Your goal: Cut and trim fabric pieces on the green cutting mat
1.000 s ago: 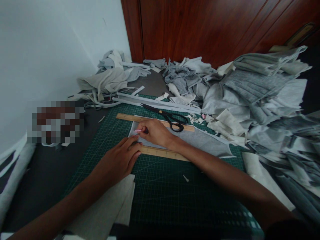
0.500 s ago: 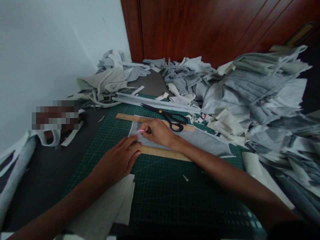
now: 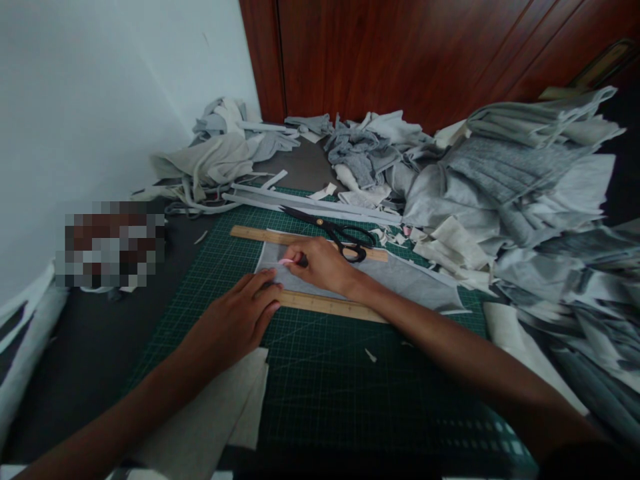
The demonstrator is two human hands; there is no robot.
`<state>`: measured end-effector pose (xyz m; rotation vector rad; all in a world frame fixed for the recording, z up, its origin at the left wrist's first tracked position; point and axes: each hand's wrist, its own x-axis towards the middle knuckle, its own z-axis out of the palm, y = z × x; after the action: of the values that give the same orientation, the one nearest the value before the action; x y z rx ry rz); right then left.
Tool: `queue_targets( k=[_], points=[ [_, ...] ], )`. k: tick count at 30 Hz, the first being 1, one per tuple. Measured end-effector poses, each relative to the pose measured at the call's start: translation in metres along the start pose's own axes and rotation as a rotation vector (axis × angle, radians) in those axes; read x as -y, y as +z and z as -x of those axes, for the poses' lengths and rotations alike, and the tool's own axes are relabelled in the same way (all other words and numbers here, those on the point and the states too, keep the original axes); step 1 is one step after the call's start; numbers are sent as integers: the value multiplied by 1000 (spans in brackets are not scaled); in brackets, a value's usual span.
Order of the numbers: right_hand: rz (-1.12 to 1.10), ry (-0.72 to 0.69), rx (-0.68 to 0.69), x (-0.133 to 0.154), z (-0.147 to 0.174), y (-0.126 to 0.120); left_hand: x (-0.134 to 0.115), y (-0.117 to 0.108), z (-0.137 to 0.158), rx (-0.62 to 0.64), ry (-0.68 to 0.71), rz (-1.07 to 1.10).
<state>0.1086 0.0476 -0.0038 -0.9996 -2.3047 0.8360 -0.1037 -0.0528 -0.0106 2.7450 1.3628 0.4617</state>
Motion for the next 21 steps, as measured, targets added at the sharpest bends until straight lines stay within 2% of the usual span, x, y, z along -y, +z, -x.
queue_targets(
  k=[9, 21],
  points=[
    [-48, 15, 1, -6, 6, -2, -2, -1, -1, 25, -39, 8],
    [-80, 13, -25, -8, 15, -9, 0, -1, -1, 18, -9, -8]
  ],
)
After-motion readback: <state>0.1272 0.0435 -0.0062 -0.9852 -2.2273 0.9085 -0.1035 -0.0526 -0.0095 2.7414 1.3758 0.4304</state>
